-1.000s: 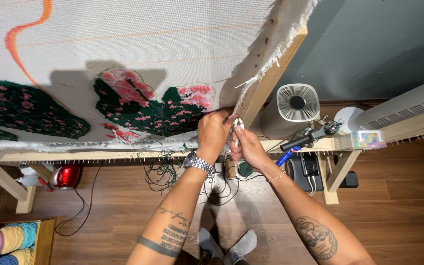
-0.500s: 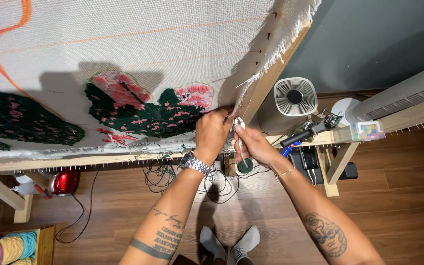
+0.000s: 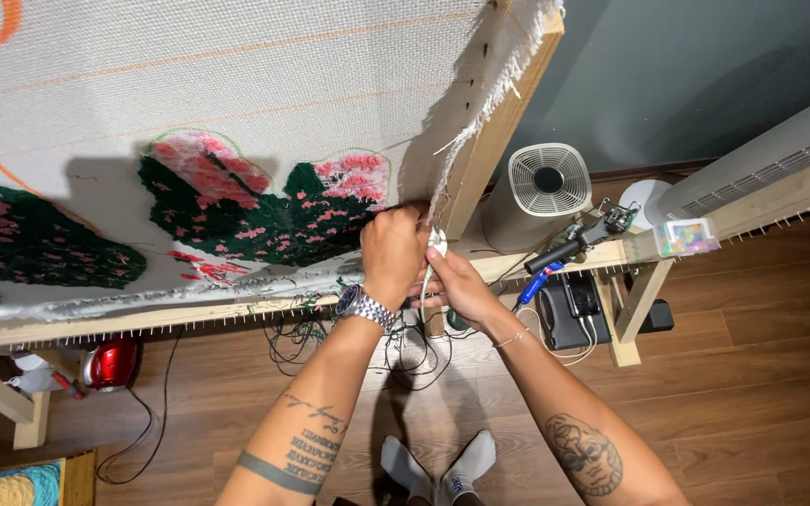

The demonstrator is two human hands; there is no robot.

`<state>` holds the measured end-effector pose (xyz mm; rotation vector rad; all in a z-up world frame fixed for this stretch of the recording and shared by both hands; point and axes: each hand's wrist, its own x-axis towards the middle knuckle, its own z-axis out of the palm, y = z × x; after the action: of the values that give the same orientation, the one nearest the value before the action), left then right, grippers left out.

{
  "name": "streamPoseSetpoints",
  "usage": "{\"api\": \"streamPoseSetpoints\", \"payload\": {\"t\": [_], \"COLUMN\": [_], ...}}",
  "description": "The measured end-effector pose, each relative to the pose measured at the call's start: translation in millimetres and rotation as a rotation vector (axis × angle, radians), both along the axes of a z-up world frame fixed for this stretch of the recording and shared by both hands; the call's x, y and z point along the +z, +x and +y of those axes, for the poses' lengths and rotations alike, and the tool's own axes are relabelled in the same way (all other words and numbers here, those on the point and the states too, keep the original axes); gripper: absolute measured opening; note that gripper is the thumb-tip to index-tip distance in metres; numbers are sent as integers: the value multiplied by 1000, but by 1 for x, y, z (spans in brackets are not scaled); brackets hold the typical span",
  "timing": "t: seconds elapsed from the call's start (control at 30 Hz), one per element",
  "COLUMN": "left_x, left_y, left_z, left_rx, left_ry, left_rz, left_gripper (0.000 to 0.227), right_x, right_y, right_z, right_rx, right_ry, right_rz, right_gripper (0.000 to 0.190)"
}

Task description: Trimming the edges of a tufted rug on a frame using scissors.

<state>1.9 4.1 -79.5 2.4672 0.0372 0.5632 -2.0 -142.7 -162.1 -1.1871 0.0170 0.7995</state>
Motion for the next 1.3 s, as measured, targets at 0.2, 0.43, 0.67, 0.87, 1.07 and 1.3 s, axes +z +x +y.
{"api": "streamPoseSetpoints", "payload": {"t": [0.2,0.43,0.67,0.87,1.07,1.3], "left_x": [-5,-7,-5,-2,-6,-7], "left_y": [4,3,4,3,3,4], "left_z": [4,4,5,4,4,5], "left_rx": [-26,-27,-50,-57,-55,-58], "left_ry": [-8,11,0,-1,-7,-1], "left_rz": [43,-13,34,40,11,31], "left_gripper": [29,31,32,34,33,34], "right_x": [-5,2,9,17,21,-30], "right_y": [5,0,-6,-8,-8,-5], "right_z": [9,18,23,25,27,24], "right_rx": [-80,-129,-181,-186,-189,-228], "right_ry": [7,21,87,90,94,194], "right_rz": [-8,-29,-4,25,27,-31], "right_gripper": [45,45,46,46,47,45]}}
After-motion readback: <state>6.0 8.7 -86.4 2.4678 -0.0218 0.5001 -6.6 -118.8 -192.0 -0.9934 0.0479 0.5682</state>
